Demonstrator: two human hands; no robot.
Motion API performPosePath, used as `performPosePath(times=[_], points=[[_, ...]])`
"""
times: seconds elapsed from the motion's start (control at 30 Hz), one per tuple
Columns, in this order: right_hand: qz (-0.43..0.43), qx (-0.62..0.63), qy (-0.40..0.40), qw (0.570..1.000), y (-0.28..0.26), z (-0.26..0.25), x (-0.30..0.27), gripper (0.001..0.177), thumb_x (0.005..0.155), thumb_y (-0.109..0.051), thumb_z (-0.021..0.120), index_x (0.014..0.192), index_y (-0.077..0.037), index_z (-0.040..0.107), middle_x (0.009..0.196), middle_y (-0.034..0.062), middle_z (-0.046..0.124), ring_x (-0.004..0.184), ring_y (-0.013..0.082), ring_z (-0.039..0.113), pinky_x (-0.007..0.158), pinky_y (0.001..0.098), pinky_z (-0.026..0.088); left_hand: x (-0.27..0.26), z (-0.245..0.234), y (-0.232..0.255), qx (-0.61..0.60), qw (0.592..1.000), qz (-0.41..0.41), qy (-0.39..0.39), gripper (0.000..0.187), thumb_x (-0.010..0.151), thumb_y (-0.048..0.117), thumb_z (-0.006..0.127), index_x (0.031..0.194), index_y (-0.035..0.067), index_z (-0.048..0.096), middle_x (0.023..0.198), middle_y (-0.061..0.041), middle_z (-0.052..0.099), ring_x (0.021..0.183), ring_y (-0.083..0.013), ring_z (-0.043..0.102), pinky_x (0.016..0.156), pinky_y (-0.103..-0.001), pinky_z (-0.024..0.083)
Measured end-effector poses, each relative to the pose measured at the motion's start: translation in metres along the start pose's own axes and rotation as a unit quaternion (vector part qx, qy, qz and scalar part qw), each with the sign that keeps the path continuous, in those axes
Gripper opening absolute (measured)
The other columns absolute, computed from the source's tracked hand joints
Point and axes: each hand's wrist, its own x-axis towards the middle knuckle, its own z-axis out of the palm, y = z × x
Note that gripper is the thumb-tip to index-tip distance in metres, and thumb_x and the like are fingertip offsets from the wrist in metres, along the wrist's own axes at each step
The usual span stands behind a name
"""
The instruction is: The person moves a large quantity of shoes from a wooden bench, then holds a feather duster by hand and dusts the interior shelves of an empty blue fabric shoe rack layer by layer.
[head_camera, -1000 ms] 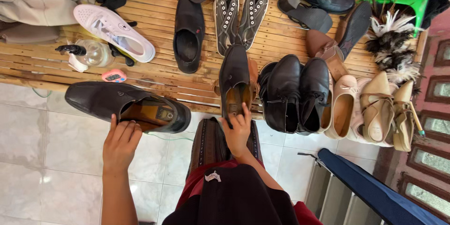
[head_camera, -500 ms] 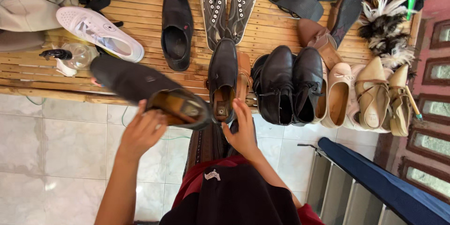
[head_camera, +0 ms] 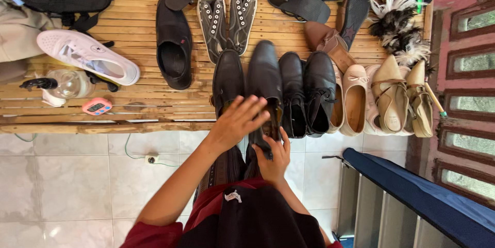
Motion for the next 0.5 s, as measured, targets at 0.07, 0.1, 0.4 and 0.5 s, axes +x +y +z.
performPosePath(times=[0.07, 0.1, 0.4, 0.5], points=[[0.02, -0.043, 0.018, 0.999, 0.012, 0.017, -0.001, 0.044, 0.073, -0.011, 0.091, 0.111, -0.008, 0.07, 0.101, 0.0075, 0.07, 0.131, 0.0403, 0.056, 0.105, 0.0486, 0.048, -0.008, 0.013, 0.004, -0.04, 0.996, -0.08, -0.019, 0.055, 0.098, 0.013, 0.06, 0.151, 0.017, 0.049, 0.163, -0.009, 0.042, 0.153, -0.0268, 0.036, 0.128, -0.049, 0.026], [0.022, -0.044, 0.018, 0.999, 0.016, 0.025, -0.004, 0.044, 0.073, -0.011, 0.091, 0.111, -0.008, 0.07, 0.101, 0.0075, 0.07, 0.131, 0.0403, 0.056, 0.105, 0.0486, 0.048, -0.017, 0.018, 0.003, -0.067, 0.986, -0.148, -0.042, 0.058, 0.097, 0.016, 0.061, 0.152, 0.013, 0.045, 0.164, -0.014, 0.037, 0.153, -0.0319, 0.033, 0.126, -0.052, 0.024], [0.116, -0.144, -0.168, 0.968, 0.018, 0.025, 0.012, 0.053, 0.074, -0.015, 0.086, 0.123, -0.005, 0.066, 0.107, 0.0116, 0.069, 0.128, 0.047, 0.052, 0.095, 0.0496, 0.048, -0.104, 0.055, -0.005, -0.135, 0.909, -0.377, -0.12, 0.073, 0.1, 0.032, 0.058, 0.159, 0.003, 0.027, 0.166, -0.023, 0.022, 0.153, -0.0415, 0.02, 0.123, -0.055, 0.018], [0.135, -0.109, -0.197, 0.965, 0.007, 0.001, 0.041, 0.04, 0.076, -0.014, 0.084, 0.114, -0.009, 0.072, 0.112, 0.0134, 0.068, 0.124, 0.0433, 0.053, 0.097, 0.0481, 0.049, -0.1, 0.065, -0.022, -0.159, 0.893, -0.411, -0.094, 0.071, 0.102, 0.034, 0.054, 0.159, 0.002, 0.026, 0.166, -0.024, 0.023, 0.154, -0.0432, 0.02, 0.123, -0.053, 0.018]])
